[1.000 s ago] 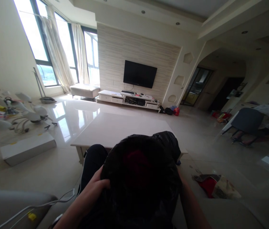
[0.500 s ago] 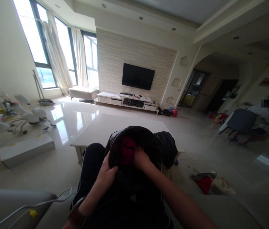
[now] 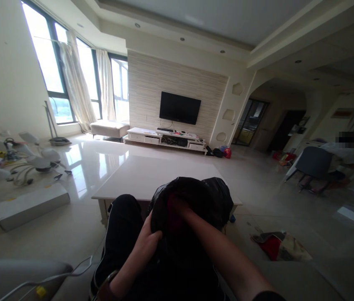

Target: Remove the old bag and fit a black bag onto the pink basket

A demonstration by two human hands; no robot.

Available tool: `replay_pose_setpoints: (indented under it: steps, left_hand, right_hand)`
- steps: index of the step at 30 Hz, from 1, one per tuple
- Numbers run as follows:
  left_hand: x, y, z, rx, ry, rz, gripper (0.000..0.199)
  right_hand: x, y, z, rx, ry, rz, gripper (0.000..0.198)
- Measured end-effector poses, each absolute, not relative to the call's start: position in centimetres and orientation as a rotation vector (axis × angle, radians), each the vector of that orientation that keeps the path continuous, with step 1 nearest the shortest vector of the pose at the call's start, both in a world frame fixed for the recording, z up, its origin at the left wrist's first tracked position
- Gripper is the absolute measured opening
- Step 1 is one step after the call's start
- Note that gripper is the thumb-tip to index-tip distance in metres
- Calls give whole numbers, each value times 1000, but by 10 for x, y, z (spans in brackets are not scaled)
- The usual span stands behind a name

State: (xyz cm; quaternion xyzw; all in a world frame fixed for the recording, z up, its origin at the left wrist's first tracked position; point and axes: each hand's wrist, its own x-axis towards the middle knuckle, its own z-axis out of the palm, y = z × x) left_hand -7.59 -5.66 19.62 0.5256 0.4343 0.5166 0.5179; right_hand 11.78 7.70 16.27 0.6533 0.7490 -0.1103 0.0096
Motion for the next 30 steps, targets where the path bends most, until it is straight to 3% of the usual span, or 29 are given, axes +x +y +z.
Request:
replay_pose_setpoints:
  steps: [8,15,22,30]
  left_hand:
    - [-75,-58,199,1225,1069,1222,80]
    - [-77,-62,206,1221,1080,1187,88]
    - [-75,-61,206,1253,1078,1212,77]
    - [-79,-58,211,1265,1083,1243,69]
  right_hand:
    - [109,77,174,1998,2337,-97,41]
    - [115,81,164,1886,2331,82,50]
    - [128,74,139,1781,2296,33,60]
    - [108,62,123,1717,2341,18,58]
